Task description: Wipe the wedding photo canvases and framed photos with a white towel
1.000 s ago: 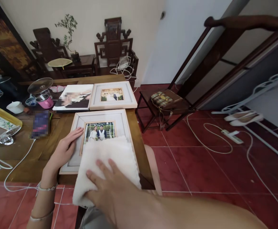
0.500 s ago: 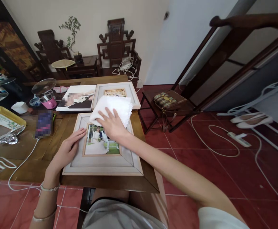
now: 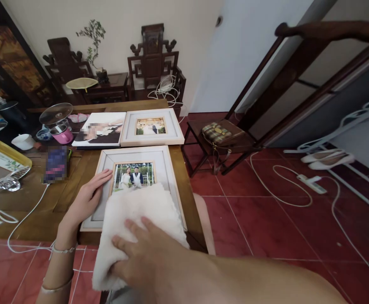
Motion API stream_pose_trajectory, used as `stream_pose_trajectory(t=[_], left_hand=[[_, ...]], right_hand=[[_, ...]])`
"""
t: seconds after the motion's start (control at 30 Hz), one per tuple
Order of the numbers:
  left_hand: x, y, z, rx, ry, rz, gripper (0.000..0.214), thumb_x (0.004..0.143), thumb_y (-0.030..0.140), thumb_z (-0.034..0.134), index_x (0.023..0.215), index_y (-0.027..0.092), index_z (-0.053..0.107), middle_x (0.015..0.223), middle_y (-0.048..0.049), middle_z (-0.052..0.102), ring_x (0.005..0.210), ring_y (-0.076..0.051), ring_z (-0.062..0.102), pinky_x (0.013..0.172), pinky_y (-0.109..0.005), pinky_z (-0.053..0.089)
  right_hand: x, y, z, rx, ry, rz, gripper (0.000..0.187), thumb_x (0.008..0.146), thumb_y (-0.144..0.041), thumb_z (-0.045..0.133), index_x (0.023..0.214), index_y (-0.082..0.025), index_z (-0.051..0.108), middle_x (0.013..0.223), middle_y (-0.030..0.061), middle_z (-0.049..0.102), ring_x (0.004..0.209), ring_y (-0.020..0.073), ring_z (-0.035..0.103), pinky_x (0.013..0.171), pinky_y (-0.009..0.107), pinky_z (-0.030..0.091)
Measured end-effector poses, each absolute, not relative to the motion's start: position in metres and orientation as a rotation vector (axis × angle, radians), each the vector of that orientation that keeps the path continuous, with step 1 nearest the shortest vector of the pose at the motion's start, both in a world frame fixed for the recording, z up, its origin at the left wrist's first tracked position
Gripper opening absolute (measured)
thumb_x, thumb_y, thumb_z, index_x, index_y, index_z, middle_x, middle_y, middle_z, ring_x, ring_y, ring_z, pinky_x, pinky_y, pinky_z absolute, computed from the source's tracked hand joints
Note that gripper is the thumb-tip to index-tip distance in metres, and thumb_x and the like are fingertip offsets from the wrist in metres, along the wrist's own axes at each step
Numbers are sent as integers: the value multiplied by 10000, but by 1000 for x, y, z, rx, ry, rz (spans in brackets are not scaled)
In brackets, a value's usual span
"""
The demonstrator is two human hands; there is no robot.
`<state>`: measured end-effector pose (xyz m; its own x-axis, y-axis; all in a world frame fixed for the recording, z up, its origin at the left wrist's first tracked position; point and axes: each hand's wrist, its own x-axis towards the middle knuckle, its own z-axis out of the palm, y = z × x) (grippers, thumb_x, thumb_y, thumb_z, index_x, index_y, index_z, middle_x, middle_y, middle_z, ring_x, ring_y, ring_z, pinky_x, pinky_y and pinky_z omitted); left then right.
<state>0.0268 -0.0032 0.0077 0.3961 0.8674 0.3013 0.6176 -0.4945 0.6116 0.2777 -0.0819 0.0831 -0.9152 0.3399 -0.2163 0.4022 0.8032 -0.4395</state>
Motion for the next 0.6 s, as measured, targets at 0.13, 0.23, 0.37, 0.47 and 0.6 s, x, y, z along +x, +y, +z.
stream_pose_trajectory(t=[0.13, 0.23, 0.37, 0.47, 0.6], left_hand=[[27, -3, 8, 2252, 1288, 840, 502, 885, 73, 353, 1331, 175, 560, 1430, -88, 521, 1389, -214, 400, 1180, -482, 292], [27, -3, 9, 2255, 1282, 843, 502, 888, 72, 352, 1332, 184, 559, 1430, -85, 522, 1386, -210, 404, 1179, -479, 295], [27, -4, 9, 2253, 1271, 855, 488, 900, 76, 350, 1326, 176, 563, 1426, -95, 524, 1389, -208, 400, 1180, -477, 294], [27, -4, 9, 2250, 1264, 859, 488, 901, 72, 353, 1327, 186, 562, 1425, -91, 526, 1389, -208, 400, 1180, -485, 292], [27, -3, 8, 2253, 1259, 872, 484, 901, 75, 358, 1322, 190, 567, 1417, -89, 534, 1385, -212, 406, 1176, -489, 299]], right_hand=[[275, -71, 84, 686, 2856, -750, 513, 773, -145, 625, 1272, -264, 608, 1518, 62, 409, 1427, 369, 282, 1118, 611, 310], [275, -48, 76, 867, 2889, -687, 615, 736, 3, 503, 1296, -235, 588, 1525, 60, 399, 1443, 316, 262, 1148, 565, 279], [276, -7, 61, 1148, 2981, -474, 709, 699, 75, 436, 1336, -217, 546, 1530, 72, 396, 1456, 290, 233, 1160, 551, 241], [270, 25, 53, 1350, 2999, -260, 698, 731, 82, 437, 1370, -190, 506, 1538, 99, 375, 1458, 302, 226, 1158, 559, 237], [256, 44, 48, 1388, 2886, -127, 694, 738, 69, 489, 1386, -179, 488, 1557, 111, 330, 1453, 384, 185, 1141, 624, 219]])
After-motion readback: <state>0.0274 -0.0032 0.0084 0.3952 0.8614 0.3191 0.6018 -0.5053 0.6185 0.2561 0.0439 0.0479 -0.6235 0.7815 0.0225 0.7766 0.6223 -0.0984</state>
